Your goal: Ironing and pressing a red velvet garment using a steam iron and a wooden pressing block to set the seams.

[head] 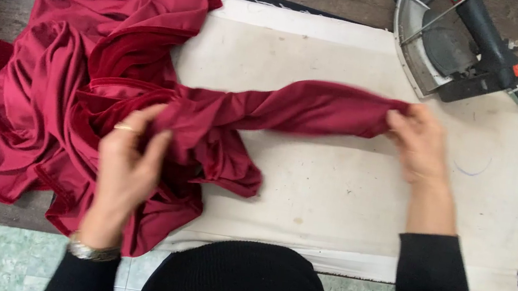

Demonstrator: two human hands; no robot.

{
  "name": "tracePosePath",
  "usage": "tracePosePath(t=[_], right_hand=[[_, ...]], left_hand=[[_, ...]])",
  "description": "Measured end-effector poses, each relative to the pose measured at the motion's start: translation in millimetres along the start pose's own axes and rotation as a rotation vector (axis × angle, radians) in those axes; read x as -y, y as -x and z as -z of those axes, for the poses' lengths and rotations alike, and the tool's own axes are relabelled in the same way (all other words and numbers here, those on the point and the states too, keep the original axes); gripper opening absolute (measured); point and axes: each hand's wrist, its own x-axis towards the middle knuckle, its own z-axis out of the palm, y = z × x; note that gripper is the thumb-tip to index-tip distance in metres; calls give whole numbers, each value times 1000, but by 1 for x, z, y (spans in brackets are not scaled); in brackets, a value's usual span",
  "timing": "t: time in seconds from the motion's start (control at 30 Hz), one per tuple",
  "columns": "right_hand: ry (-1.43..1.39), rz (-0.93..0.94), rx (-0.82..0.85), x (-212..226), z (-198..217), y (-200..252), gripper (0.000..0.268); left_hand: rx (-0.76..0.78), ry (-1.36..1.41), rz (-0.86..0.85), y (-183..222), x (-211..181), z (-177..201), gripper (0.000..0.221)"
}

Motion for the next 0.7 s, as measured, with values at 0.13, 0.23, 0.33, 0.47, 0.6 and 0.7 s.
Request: tracePosePath(t=[0.13, 0.23, 0.33, 0.47, 0.6, 0.7], right_hand=[[-81, 86, -15, 52, 46, 22, 19], [-166, 213, -50, 69, 80, 32, 20], [-49, 357, -129, 81, 101, 44, 26], [21, 472, -115, 74, 134, 72, 22], [438, 239, 57, 34, 161, 93, 30], [596, -186, -115, 34, 130, 104, 19]], left_hand=[[-3, 97, 42, -13, -33, 30, 30], [18, 238, 19, -27, -62, 41, 29], [57, 120, -92, -40, -79, 39, 25], [197, 17, -157, -51, -73, 17, 25], [416, -334, -289, -48, -36, -27, 31], [446, -470, -324, -30, -27, -50, 32]])
